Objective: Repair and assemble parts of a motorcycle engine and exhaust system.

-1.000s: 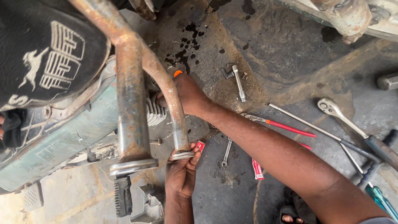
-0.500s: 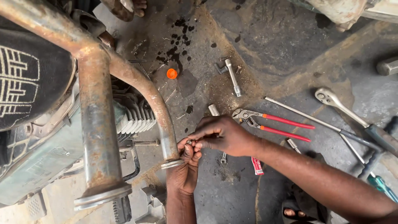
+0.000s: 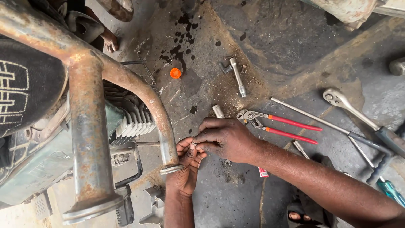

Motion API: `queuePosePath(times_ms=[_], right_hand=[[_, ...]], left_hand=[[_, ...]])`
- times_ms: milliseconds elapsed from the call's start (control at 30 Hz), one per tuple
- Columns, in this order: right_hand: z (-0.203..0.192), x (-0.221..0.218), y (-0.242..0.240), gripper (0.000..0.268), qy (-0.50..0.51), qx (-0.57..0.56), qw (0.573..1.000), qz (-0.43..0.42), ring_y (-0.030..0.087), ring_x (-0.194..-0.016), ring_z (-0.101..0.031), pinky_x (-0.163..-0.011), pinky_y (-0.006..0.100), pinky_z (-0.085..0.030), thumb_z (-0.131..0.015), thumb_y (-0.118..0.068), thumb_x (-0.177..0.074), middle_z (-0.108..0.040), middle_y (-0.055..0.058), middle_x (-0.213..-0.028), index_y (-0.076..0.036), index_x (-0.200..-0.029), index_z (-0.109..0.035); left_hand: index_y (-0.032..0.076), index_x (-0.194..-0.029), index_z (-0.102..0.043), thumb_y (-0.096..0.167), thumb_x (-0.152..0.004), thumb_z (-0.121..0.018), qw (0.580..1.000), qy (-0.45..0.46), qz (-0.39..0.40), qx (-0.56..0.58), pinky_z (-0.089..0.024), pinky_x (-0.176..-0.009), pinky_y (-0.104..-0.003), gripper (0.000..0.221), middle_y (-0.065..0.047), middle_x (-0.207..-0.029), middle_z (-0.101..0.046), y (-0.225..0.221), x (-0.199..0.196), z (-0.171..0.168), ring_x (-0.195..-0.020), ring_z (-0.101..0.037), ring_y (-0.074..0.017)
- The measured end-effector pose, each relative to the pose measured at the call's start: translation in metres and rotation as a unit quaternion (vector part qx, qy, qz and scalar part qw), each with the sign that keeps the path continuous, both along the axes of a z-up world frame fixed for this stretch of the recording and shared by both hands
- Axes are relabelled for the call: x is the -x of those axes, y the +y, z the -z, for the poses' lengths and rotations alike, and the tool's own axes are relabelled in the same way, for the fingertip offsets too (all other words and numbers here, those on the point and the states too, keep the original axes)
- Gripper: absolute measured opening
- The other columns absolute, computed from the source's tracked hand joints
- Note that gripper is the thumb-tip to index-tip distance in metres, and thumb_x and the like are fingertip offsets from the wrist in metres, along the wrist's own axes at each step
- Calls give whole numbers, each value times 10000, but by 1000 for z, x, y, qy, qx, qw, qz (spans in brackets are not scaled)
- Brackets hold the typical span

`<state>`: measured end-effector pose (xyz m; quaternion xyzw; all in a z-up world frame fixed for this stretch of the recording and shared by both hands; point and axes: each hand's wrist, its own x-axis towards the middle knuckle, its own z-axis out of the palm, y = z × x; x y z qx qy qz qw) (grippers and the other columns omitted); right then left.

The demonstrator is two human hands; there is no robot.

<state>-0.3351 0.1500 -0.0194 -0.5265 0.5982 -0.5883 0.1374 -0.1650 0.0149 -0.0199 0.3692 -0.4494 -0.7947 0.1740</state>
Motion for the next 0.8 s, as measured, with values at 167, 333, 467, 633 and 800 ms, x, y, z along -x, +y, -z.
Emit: queuePosePath(times_ms=[167, 333, 467, 633, 800], right_hand=[[6, 3, -8, 169, -108, -12, 994, -34, 122, -823, -728, -699, 282, -610, -768, -152, -913, -721, 15, -939, -123, -1079, -780], [21, -5, -15, 208, -186, -28, 982, -22, 114, -796, -744, -688, 272, -621, -772, -141, -888, -773, 19, -955, -129, -1095, -788], [11, -1, -16, 180, -73, 55, 996, 3, 143, -867, -748, -720, 278, -617, -738, -116, -918, -754, 64, -993, -72, -1091, -761], [-15, 18, -36, 143, 2, 133, 991, -2, 172, -833, -729, -746, 320, -616, -748, -114, -938, -745, 87, -936, -53, -1067, -743], [-60, 68, -108, 159, -154, 147, 976, 36, 144, -694, -693, -611, 299, -539, -773, -77, -881, -739, 72, -827, -80, -1039, -791]], left_hand=[[-21, -1148, -694, 28, -921, -694, 999, -21, -23, 9, -616, -766, -306, 232, -130, -993, -749, 3, 9, -9, -844, -722, -189], [-41, -1117, -716, 47, -915, -690, 999, -29, -40, 10, -625, -760, -305, 221, -152, -963, -764, 4, 12, -8, -823, -735, -199], [-32, -1095, -699, 33, -906, -701, 996, -44, -70, 24, -623, -743, -302, 199, -135, -947, -754, 0, 12, -14, -822, -738, -194], [-34, -1128, -696, 64, -908, -684, 992, -73, -93, 36, -538, -626, -254, 242, -109, -912, -742, -2, -5, -40, -722, -668, -141], [-46, -1241, -713, 83, -894, -700, 963, -183, -13, 196, -327, -426, -245, 370, -129, -780, -669, -58, -108, -19, -526, -458, -101]])
